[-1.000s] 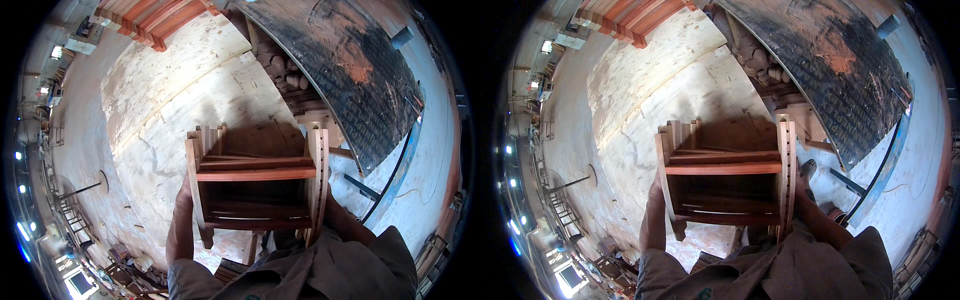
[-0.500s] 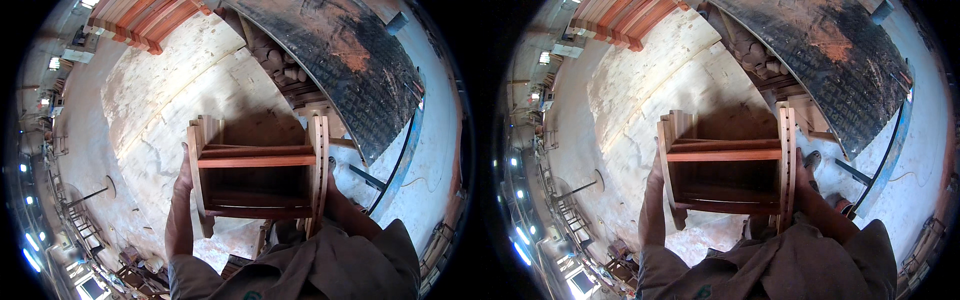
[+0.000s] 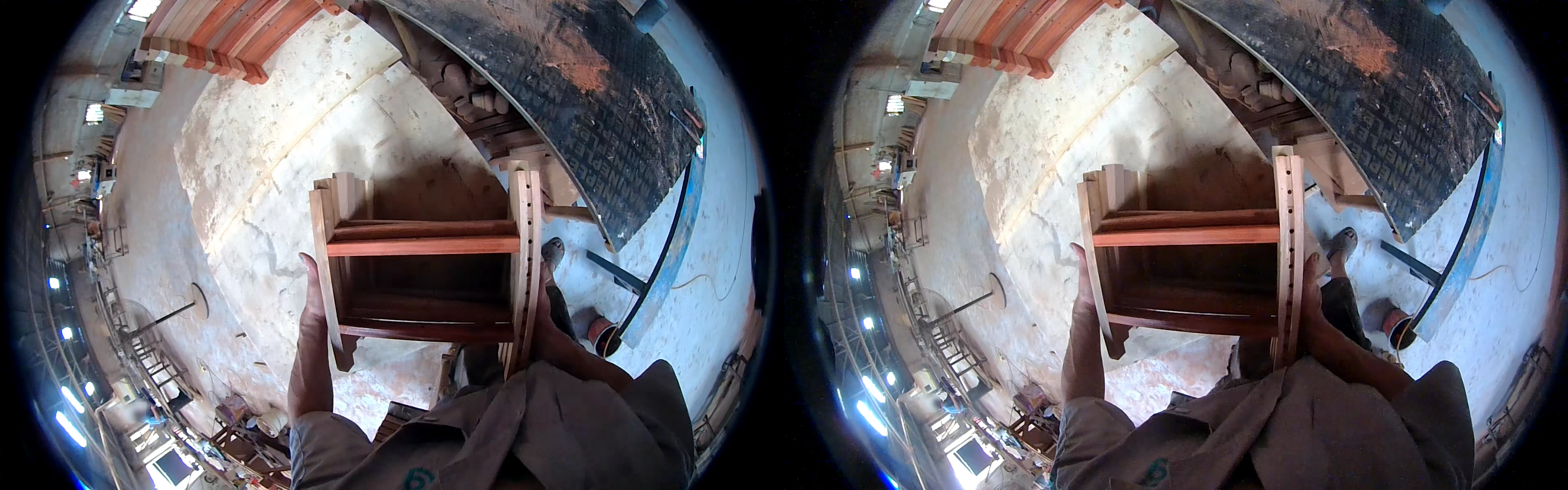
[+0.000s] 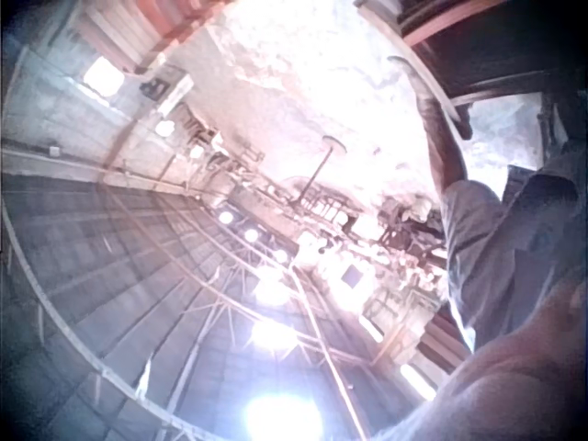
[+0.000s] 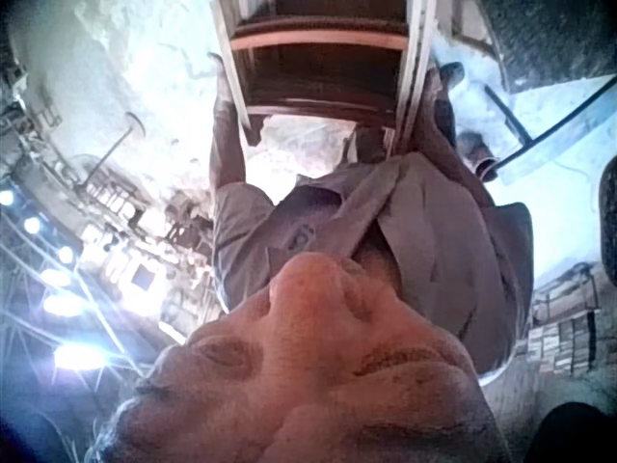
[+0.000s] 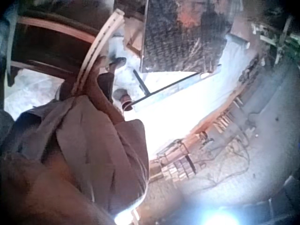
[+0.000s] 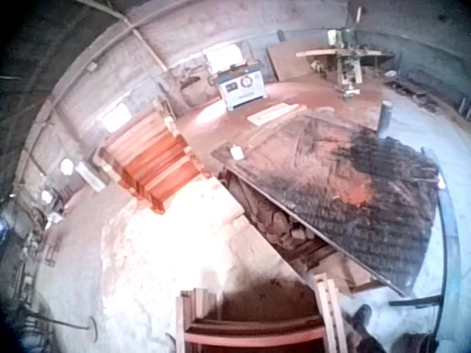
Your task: The person assembles a wooden chair frame by hand, inserting dowels and joining legs to stretchers. They repeatedly align and tap pieces together, then lift and stack the completed frame with other frames.
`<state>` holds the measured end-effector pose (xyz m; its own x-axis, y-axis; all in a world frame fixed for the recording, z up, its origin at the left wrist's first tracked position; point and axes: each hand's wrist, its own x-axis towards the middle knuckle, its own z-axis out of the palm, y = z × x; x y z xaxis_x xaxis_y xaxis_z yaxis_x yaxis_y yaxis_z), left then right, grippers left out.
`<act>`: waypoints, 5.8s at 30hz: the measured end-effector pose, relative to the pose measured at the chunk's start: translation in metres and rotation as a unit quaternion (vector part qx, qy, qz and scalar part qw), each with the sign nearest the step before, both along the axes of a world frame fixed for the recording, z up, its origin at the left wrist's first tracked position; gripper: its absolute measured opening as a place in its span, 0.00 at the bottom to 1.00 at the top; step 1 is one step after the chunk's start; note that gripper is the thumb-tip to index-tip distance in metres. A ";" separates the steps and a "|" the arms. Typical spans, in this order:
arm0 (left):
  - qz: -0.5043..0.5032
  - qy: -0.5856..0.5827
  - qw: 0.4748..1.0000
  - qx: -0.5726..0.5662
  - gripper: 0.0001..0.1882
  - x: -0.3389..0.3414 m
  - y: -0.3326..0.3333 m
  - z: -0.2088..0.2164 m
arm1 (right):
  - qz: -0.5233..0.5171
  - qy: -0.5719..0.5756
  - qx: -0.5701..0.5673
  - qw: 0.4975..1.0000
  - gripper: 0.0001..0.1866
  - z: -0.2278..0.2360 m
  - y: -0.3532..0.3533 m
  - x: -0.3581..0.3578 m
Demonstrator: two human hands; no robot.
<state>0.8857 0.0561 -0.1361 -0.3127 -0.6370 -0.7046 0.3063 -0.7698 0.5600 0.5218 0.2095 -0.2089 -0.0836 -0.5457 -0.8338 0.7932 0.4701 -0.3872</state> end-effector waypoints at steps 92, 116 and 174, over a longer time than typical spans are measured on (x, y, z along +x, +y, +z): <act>0.048 -0.037 0.993 -0.096 0.56 0.112 -0.059 -0.066 | 0.296 0.040 -0.198 0.934 0.33 -0.022 -0.210 0.032; 0.120 -0.031 0.979 -0.161 0.56 0.238 -0.178 -0.059 | 0.445 0.014 -0.238 0.863 0.37 -0.066 -0.523 0.185; 0.539 -0.496 0.572 -0.370 0.30 0.251 -0.093 -0.114 | 0.377 0.214 -0.427 0.794 0.35 -0.041 -0.433 0.238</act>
